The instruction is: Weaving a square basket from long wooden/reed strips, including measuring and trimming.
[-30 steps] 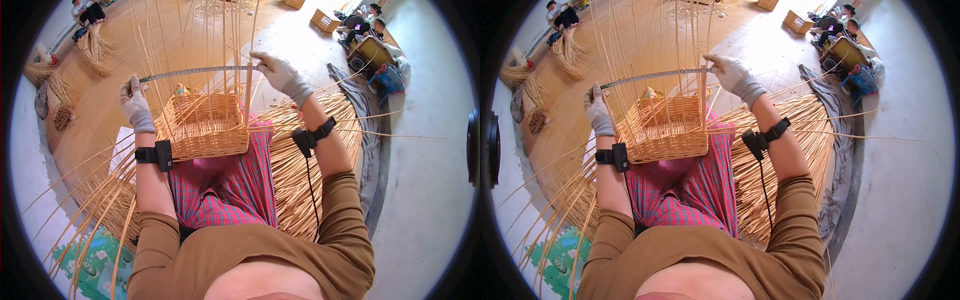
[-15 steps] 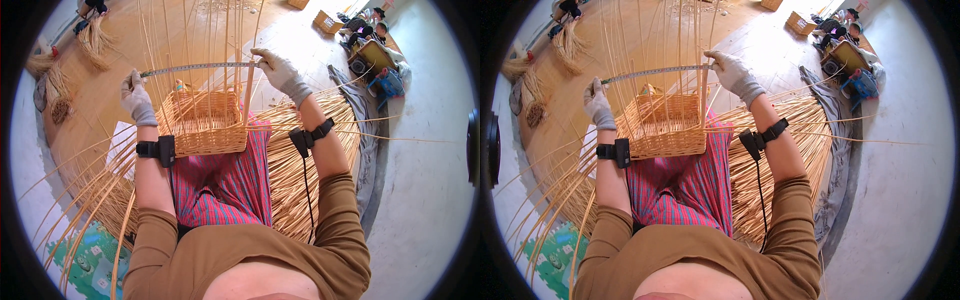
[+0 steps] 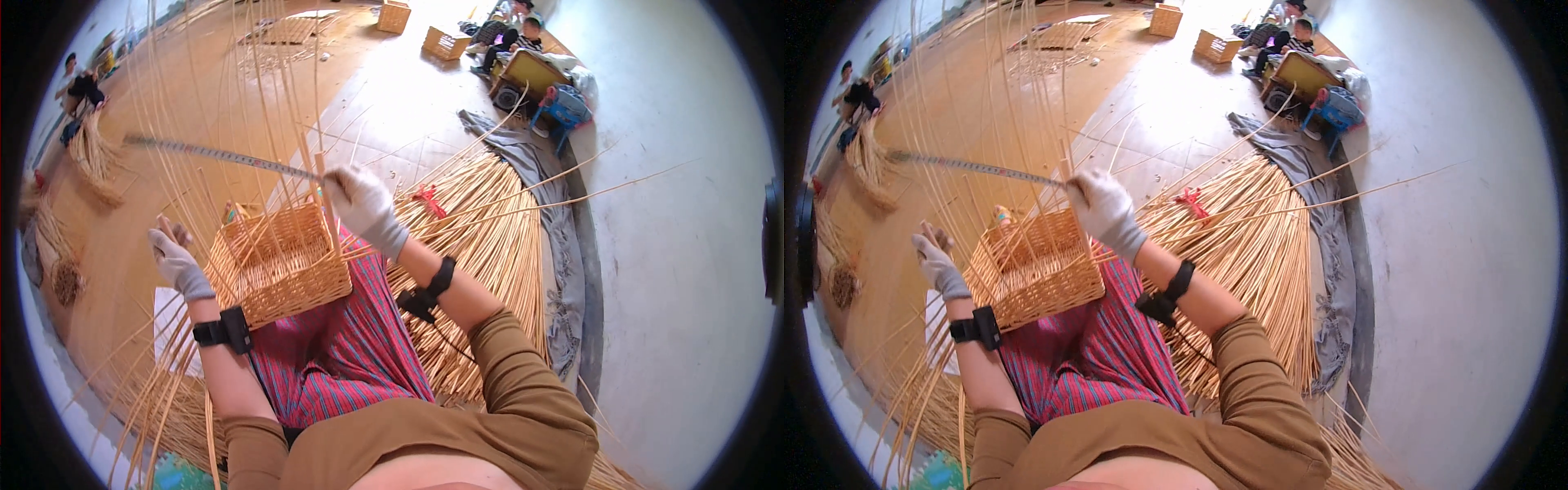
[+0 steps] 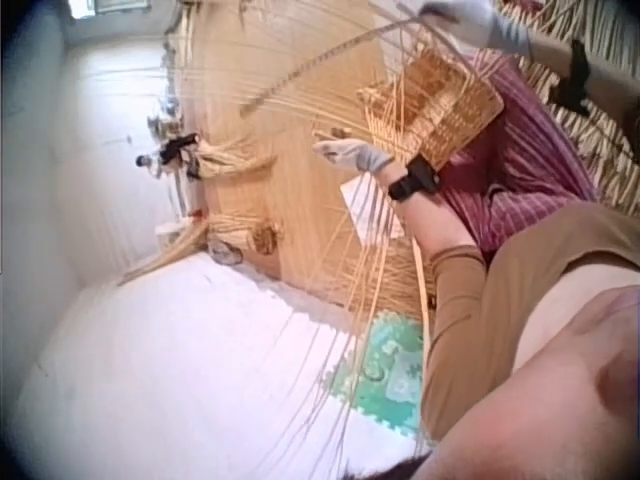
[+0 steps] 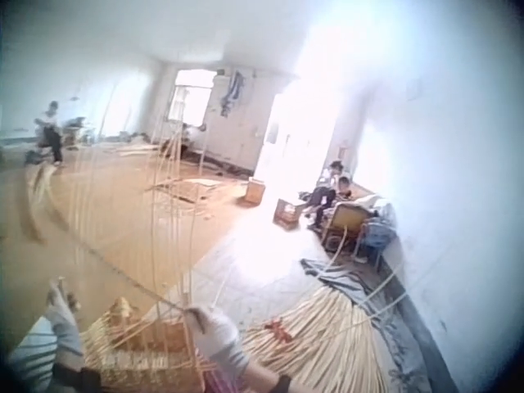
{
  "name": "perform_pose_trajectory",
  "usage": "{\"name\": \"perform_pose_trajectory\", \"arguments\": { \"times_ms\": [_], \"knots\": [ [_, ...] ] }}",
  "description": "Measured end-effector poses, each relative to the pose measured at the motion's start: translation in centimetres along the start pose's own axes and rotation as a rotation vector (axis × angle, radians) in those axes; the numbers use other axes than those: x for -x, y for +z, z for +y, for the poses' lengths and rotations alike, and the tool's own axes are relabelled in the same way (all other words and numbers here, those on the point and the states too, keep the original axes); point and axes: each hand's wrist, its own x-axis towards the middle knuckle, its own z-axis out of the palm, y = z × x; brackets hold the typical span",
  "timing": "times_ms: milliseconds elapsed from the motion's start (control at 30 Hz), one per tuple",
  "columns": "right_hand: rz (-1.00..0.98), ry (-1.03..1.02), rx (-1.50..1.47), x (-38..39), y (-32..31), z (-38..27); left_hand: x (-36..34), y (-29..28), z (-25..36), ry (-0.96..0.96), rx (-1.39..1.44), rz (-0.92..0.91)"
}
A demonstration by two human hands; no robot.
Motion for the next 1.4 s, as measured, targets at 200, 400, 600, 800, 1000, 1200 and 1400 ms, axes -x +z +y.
{"name": "perform_pose_trajectory", "arguments": {
  "times_ms": [200,400,600,800,1000,1200,1400],
  "knots": [
    [-0.071,0.404,-0.309,6.6,5.1,-0.4,0.9,0.0,1.7,-0.068,-0.432,-0.064],
    [0.026,0.390,-0.257,7.6,8.3,-1.3,1.2,0.2,1.5,0.035,-0.367,-0.044],
    [0.014,0.435,-0.220,7.4,8.9,-2.2,2.4,0.4,1.6,0.173,-0.466,-0.073],
    [0.003,0.374,-0.209,7.6,7.8,-1.9,2.3,0.2,1.1,0.156,-0.413,-0.029],
    [0.160,0.241,-0.174,10.0,4.9,-3.2,3.6,0.6,1.8,0.285,-0.585,0.005],
    [-0.530,0.587,-0.451,20.6,1.1,-6.9,13.6,0.6,3.5,0.867,-1.030,-0.104],
    [-0.922,-0.058,-0.153,18.9,-2.0,-5.1,22.5,0.1,3.7,0.893,-0.875,-0.893]
  ]
}}
